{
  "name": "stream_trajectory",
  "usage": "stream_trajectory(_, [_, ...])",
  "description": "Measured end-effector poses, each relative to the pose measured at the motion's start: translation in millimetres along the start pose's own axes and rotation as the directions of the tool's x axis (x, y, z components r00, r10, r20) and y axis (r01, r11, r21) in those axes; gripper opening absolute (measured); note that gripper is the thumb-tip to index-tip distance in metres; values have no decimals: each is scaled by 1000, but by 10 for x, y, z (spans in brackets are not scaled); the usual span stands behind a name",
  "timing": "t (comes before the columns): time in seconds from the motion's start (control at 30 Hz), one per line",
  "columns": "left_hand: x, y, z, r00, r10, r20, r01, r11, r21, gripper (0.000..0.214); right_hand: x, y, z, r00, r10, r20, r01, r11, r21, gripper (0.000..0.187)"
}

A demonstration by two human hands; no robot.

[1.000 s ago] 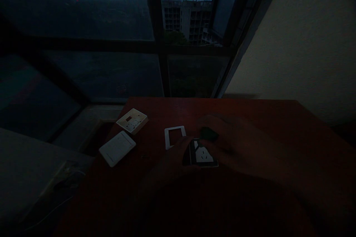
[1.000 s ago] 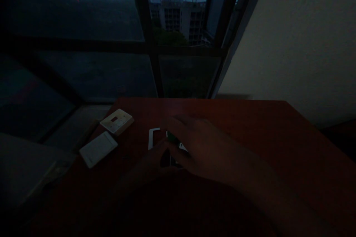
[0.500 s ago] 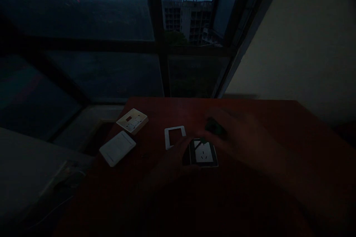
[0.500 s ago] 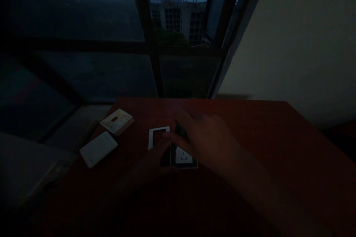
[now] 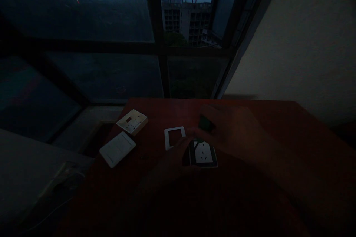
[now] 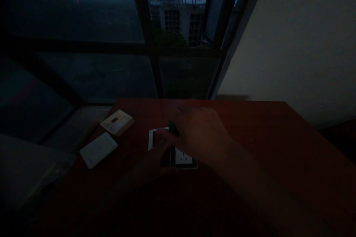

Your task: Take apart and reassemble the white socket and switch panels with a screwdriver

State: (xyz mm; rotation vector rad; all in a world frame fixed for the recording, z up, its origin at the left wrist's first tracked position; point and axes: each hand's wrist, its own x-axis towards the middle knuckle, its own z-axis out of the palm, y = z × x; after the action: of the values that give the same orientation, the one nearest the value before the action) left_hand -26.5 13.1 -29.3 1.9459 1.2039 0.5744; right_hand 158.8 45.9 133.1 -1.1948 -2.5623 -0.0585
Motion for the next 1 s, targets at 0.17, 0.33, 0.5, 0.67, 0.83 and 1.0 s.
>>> stream_trajectory(0.17, [9,12,-12,1000,1,19,-1,1000,1,89,13,31,-73,994,-60,89,42,980,195,18])
stream_trajectory(0.33, [5,-4,7,1000,-5,4,5,1000,12,90,29,47,-93,994,65,83,-61,997,-54,29])
stream_trajectory(0.5, [10,-34,21,1000,-10,12,10,1000,14,91,26,48,-168,982,-5,187,-11,996,86,10])
stream_trajectory(0.67, [14,-22,4,1000,-11,17,11,1000,-16,90,55,56,-107,989,33,147,-38,999,33,21])
stream_trajectory(0.83, [-6,18,-24,1000,-12,19,12,1000,-19,88,42,25,-83,990,-5,142,-5,997,74,19])
stream_trajectory(1.0, [-3,42,-31,1000,-9,18,9,1000,-3,90,9,-30,-65,996,0,93,4,999,-47,18])
